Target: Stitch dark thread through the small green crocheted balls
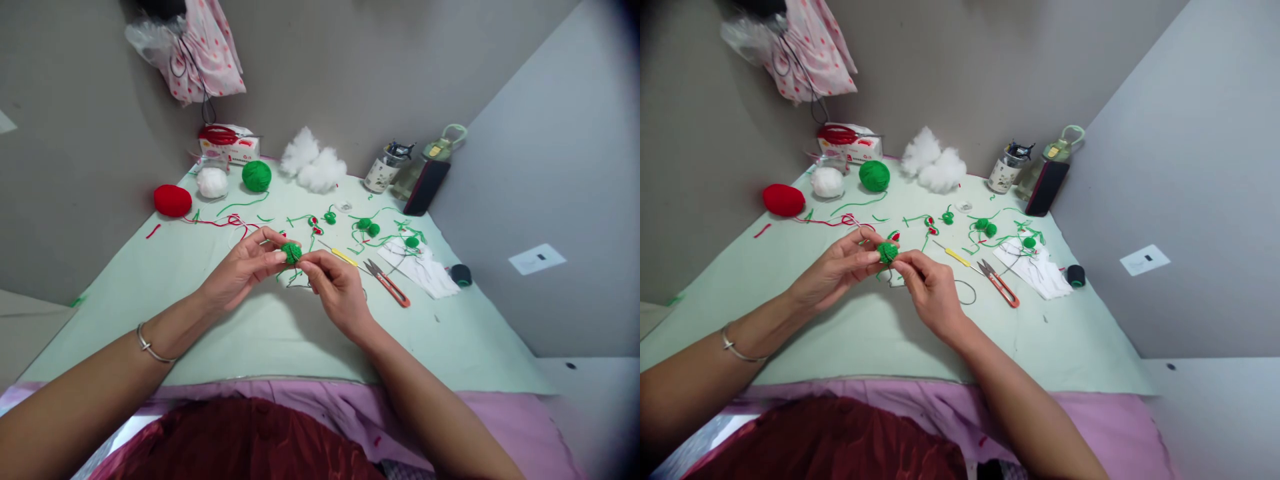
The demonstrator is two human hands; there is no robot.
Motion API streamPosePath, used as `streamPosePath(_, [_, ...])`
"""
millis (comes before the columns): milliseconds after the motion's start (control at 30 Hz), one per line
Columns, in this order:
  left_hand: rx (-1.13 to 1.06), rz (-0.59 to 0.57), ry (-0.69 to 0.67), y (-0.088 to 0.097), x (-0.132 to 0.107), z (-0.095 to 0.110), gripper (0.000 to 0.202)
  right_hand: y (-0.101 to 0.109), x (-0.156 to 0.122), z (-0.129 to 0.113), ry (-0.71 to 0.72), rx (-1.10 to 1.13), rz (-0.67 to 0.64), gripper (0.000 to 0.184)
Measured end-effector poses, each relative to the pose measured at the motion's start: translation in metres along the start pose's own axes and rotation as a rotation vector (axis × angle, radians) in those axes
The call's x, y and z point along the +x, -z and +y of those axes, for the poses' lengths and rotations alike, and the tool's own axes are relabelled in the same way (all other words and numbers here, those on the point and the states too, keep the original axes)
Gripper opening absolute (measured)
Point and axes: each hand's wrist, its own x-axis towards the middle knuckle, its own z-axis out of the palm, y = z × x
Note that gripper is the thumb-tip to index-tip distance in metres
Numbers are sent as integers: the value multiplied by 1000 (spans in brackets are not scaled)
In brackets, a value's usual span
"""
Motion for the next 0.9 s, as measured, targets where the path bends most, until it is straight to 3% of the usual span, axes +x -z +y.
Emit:
streamPosePath(333, [30, 10, -16, -3, -2, 1, 13, -4, -1, 0, 36, 9, 34, 23])
streamPosePath(667, [72, 9, -70, -4, -2, -2, 14, -6, 1, 5, -24, 66, 54, 27])
streamPosePath(900, [51, 94, -75, -5, 0, 4, 21, 5, 7, 7, -79, 60, -87, 25])
